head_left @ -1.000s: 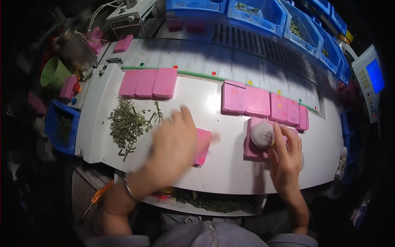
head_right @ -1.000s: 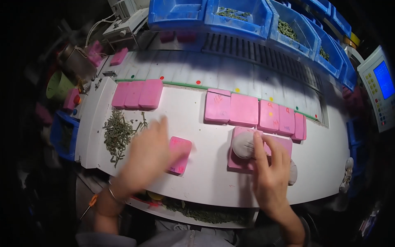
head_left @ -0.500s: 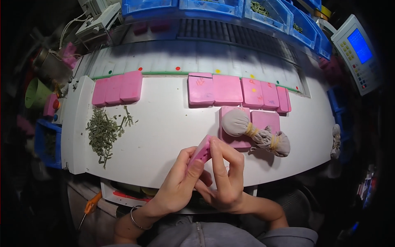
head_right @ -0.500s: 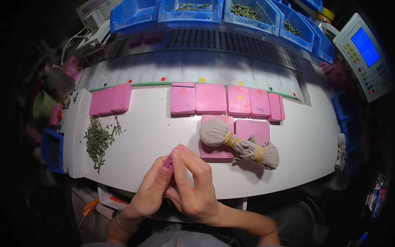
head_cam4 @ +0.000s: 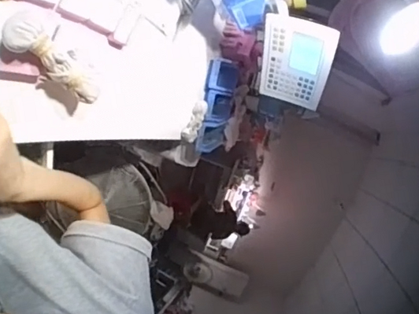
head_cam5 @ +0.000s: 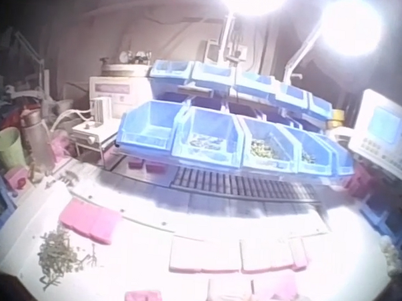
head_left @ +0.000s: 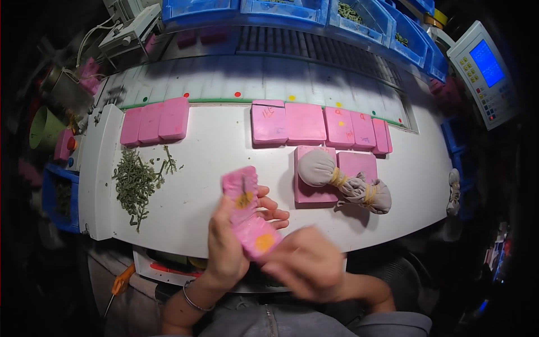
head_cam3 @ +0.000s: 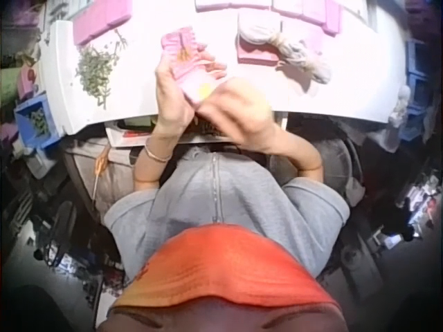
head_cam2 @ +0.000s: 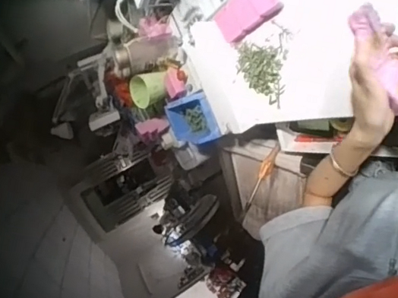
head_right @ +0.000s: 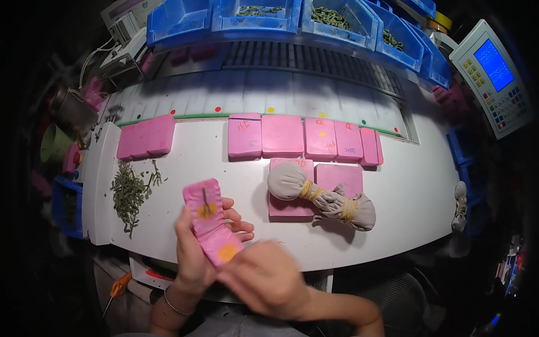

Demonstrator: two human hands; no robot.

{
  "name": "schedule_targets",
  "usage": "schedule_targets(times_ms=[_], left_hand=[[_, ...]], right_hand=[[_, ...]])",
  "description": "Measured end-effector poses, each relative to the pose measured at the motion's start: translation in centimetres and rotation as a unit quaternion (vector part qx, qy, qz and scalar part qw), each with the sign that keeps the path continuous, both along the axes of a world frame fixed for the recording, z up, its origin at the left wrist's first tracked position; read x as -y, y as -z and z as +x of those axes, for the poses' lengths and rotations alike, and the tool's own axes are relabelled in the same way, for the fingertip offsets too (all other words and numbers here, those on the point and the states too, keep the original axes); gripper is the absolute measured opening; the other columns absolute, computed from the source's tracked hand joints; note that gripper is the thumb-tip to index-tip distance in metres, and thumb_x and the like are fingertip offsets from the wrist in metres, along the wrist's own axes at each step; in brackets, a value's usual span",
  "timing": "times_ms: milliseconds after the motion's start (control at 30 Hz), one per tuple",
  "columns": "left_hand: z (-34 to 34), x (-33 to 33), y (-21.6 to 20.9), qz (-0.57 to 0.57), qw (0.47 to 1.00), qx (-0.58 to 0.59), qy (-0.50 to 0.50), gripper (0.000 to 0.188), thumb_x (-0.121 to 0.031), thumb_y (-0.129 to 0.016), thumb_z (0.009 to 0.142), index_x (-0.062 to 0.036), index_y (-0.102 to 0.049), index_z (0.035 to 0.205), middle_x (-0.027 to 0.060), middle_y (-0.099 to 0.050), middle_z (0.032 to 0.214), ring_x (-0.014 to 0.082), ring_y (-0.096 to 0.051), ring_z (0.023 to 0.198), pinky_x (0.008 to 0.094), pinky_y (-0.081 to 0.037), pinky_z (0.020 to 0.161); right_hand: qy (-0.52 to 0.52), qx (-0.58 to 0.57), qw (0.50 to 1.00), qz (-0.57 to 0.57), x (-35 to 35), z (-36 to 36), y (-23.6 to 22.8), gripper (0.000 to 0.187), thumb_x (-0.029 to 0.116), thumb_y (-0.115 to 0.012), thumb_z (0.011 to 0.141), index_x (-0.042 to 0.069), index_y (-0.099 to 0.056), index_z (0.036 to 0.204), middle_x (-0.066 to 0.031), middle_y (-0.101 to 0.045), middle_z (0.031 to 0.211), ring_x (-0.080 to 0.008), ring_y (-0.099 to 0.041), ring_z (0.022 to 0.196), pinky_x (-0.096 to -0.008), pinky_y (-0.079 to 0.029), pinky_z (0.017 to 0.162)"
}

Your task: The person assembles small pink rectangular sponges by inserting green plant stems into them. They use a yellow rubber band to secure the stems and a small brush to clean the sponge surfaces. The person handles the sponges one at a time, arranging them on a white table next to blue storage bins.

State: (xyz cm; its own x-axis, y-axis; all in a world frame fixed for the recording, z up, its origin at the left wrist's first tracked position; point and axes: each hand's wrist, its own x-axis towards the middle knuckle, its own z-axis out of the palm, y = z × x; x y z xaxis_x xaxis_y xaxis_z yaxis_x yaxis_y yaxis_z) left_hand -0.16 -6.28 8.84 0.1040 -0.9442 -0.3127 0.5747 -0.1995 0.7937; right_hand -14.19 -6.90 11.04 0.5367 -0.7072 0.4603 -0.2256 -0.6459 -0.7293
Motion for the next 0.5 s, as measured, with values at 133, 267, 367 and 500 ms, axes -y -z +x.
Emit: schedule_targets(times_ms=[133, 267, 367, 500], left_hand=[[1.1, 0.3, 0.4, 0.023, 0.998, -0.034, 0.052, 0.064, -0.048, -0.019, 0.093, 0.0039, -0.052, 0.108, 0.0118, -0.06, 0.084, 0.023, -0.06, 0.075, 0.0345, -0.052, 0.072], [1.0, -0.5, 0.1, 0.014, 0.996, 0.083, 0.041, 0.059, -0.04, -0.019, 0.096, 0.0054, -0.056, 0.107, 0.0129, -0.063, 0.089, 0.0206, -0.061, 0.075, 0.0329, -0.051, 0.072], [1.0, -0.7, 0.6, -0.014, 0.986, 0.166, -0.006, 0.055, -0.034, -0.021, 0.097, 0.0061, -0.057, 0.104, 0.0129, -0.063, 0.088, 0.0192, -0.06, 0.076, 0.0316, -0.049, 0.071], [0.2, -0.9, 1.2, -0.068, 0.964, 0.233, -0.108, 0.042, -0.025, -0.029, 0.096, 0.0029, -0.052, 0.074, 0.0062, -0.055, 0.067, 0.0129, -0.047, 0.06, 0.0276, -0.039, 0.055]], right_hand=[[-0.011, 0.019, 0.999, 0.035, -0.9, 0.3, -0.1, 0.022, 0.002, -0.071, 0.071, -0.001, -0.063, 0.092, -0.0087, -0.058, 0.072, -0.0227, -0.056, 0.059, -0.0306, -0.045, 0.054], [0.116, 0.07, 0.981, 0.138, 1.0, 1.2, -1.6, 0.021, -0.001, -0.068, 0.076, 0.0, -0.063, 0.096, -0.009, -0.06, 0.073, -0.0148, -0.058, 0.055, -0.0253, -0.046, 0.05], [0.101, 0.071, 0.962, 0.243, 0.9, 1.6, -1.1, 0.013, 0.001, -0.066, 0.079, -0.002, -0.062, 0.092, -0.0084, -0.063, 0.073, -0.0097, -0.059, 0.056, -0.0224, -0.047, 0.051], [0.1, 0.144, 0.912, 0.371, 0.3, 2.3, -0.2, 0.013, 0.003, -0.064, 0.083, -0.004, -0.061, 0.093, -0.0065, -0.064, 0.072, -0.0068, -0.058, 0.057, -0.02, -0.047, 0.051]])
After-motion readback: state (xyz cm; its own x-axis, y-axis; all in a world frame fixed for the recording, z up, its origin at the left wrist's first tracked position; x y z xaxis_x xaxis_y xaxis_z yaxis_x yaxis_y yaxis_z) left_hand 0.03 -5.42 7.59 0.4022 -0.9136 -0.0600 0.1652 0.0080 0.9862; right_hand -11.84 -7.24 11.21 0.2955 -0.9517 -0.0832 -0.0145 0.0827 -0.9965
